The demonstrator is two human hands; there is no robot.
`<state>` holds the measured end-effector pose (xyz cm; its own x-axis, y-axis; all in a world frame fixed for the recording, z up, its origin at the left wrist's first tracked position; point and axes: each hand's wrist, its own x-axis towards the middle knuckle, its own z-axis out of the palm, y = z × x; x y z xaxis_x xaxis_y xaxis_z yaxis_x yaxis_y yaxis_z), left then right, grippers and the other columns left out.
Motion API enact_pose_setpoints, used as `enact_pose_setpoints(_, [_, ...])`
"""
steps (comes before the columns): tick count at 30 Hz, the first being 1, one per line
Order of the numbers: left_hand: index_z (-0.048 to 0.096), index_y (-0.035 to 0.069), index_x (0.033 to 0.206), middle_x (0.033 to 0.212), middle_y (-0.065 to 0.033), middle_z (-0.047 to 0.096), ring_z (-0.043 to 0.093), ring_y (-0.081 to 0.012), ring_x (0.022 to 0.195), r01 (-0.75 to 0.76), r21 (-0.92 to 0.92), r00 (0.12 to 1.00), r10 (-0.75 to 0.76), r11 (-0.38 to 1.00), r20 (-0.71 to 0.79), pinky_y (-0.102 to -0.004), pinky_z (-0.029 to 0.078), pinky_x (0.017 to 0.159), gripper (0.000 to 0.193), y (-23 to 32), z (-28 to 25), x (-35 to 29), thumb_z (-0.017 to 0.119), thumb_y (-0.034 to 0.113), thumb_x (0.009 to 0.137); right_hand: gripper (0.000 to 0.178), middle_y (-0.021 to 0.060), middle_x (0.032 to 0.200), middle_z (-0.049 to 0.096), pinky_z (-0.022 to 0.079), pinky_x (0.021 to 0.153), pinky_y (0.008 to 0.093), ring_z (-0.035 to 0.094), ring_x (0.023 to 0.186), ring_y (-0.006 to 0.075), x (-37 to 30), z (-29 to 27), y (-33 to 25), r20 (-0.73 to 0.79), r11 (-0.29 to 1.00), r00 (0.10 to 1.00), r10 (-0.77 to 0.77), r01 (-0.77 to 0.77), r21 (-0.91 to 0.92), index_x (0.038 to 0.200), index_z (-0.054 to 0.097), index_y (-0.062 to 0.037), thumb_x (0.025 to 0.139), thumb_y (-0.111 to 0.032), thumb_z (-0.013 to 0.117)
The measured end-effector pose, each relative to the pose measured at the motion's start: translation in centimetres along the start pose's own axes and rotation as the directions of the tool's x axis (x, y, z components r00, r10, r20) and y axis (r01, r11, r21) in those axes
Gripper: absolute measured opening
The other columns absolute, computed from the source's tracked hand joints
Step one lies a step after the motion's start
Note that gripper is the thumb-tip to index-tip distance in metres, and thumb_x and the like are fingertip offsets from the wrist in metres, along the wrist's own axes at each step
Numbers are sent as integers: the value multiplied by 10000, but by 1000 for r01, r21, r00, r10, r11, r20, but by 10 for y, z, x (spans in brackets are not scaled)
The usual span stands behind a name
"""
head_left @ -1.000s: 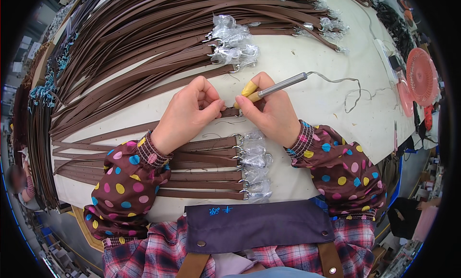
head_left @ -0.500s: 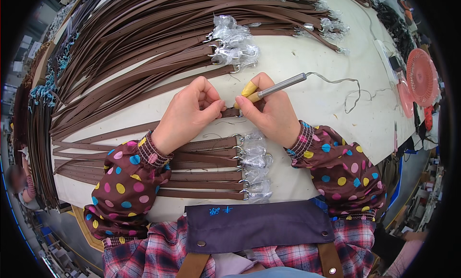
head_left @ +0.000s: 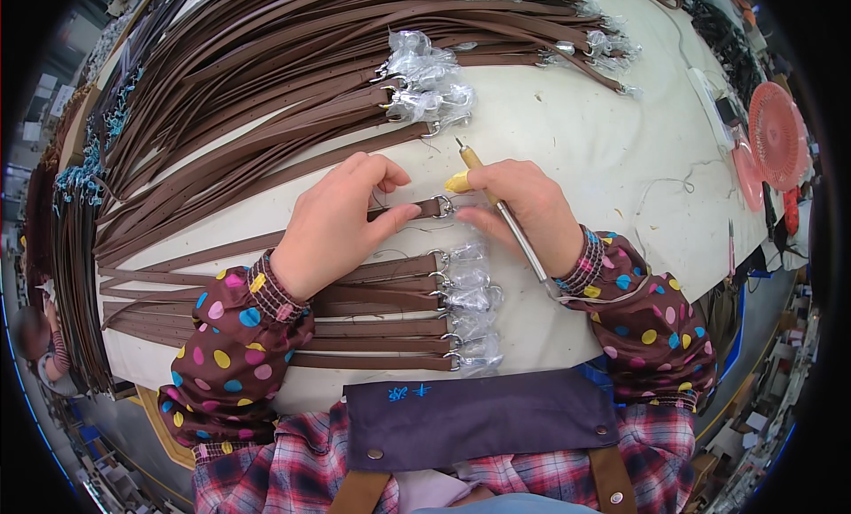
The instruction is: Applying metal clips and securing hardware to synthetic leather straps using a handheld heat tool.
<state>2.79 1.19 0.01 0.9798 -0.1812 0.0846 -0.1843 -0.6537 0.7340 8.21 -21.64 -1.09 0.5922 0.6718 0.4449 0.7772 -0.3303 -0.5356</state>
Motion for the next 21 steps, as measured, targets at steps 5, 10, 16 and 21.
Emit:
enact_pose_setpoints(5, [545, 44, 858, 901, -96, 582, 571, -267, 786, -140, 182, 990, 135, 973, 39, -375, 462, 663, 295, -1, 2, 1, 753, 218, 740, 319, 79, 822, 589, 470, 702, 355, 578, 789, 267, 1, 5, 0, 67, 995, 998, -22, 16, 98, 1001, 578, -78, 709, -38, 702])
enact_pose_setpoints(10, [527, 52, 808, 801, -75, 562, 559, -266, 793, 49, 33, 989, -53, 998, 136, -355, 455, 661, 295, 8, -1, 5, 768, 185, 701, 311, 91, 851, 581, 477, 709, 354, 572, 810, 271, 2, 5, 1, 47, 991, 999, -22, 15, 136, 1006, 566, -70, 720, -12, 675])
enact_pose_setpoints(16, [518, 46, 800, 770, -76, 544, 575, -259, 730, -337, 434, 918, 394, 835, -46, -357, 465, 620, 225, 11, 3, -1, 719, 124, 737, 301, 94, 896, 575, 485, 730, 355, 572, 845, 290, 9, -7, 11, 58, 956, 956, -287, 290, -45, 1006, 571, -68, 729, 3, 663])
enact_pose_setpoints(21, [543, 46, 840, 776, -71, 542, 585, -240, 689, -219, 173, 975, 206, 960, 89, -339, 482, 611, 180, 10, 1, -5, 699, 86, 761, 247, 81, 867, 600, 500, 717, 355, 594, 826, 285, 7, -11, 11, 115, 981, 980, -163, 149, 123, 1005, 579, -67, 773, -21, 650])
